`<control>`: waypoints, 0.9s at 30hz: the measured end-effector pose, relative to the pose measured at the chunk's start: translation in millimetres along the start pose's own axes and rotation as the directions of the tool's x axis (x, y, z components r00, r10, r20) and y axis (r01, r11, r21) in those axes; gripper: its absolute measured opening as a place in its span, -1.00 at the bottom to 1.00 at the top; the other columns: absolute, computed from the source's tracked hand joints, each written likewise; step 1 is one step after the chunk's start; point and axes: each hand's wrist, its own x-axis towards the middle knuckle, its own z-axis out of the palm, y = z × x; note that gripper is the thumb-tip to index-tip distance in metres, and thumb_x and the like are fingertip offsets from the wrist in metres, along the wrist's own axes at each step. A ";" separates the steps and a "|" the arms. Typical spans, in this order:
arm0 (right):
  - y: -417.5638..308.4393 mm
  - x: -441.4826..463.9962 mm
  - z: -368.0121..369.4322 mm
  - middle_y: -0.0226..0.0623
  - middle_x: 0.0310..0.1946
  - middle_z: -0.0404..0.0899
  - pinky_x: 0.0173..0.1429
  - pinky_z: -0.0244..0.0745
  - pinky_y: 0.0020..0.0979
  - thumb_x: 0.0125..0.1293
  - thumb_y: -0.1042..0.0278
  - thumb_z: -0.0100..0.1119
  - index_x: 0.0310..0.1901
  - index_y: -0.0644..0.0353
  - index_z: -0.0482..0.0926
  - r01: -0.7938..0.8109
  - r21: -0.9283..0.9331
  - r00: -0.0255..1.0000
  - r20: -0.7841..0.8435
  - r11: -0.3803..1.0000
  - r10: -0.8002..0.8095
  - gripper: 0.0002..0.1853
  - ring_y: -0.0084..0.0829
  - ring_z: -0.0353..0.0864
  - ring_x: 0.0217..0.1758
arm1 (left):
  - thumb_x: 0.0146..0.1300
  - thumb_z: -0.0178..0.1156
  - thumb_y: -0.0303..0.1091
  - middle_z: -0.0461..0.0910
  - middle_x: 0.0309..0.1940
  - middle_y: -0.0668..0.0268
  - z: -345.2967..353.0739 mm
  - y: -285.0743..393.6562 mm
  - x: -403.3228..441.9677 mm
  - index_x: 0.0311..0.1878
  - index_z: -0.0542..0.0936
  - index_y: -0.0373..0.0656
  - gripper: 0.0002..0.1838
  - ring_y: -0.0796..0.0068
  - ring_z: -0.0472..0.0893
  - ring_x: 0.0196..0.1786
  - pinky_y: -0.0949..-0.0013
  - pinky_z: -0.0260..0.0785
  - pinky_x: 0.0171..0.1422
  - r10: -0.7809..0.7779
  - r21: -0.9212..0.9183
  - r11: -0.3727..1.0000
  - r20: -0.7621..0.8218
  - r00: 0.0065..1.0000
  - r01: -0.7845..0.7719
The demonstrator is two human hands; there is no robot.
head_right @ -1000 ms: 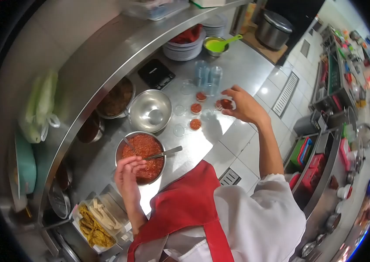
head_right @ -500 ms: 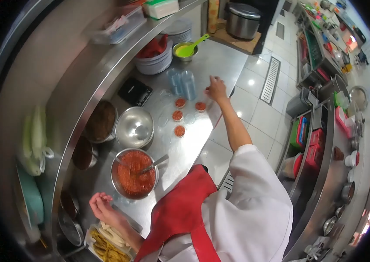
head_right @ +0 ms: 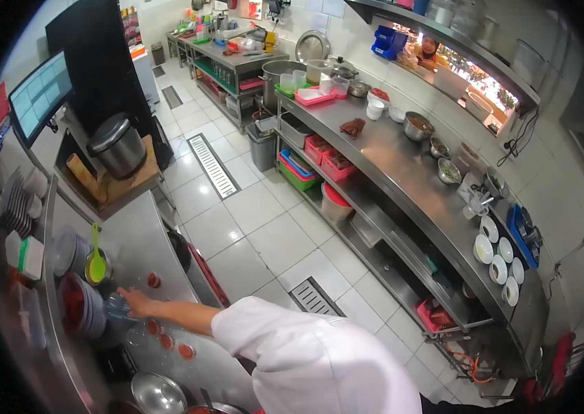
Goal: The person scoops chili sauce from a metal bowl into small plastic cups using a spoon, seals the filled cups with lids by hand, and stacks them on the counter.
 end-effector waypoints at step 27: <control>-49.0 -156.3 -209.8 -0.34 -0.31 0.58 -0.10 0.55 -0.37 0.56 -0.08 0.13 0.32 0.13 0.48 -0.521 0.506 0.506 0.832 0.688 -0.228 -0.49 -0.44 0.60 -0.20 | 0.37 0.33 0.12 0.65 0.13 -0.04 201.5 -15.9 118.6 0.39 0.48 -0.31 -0.25 0.13 0.66 0.08 0.07 0.51 0.21 -0.028 -0.197 0.915 0.840 0.542 0.352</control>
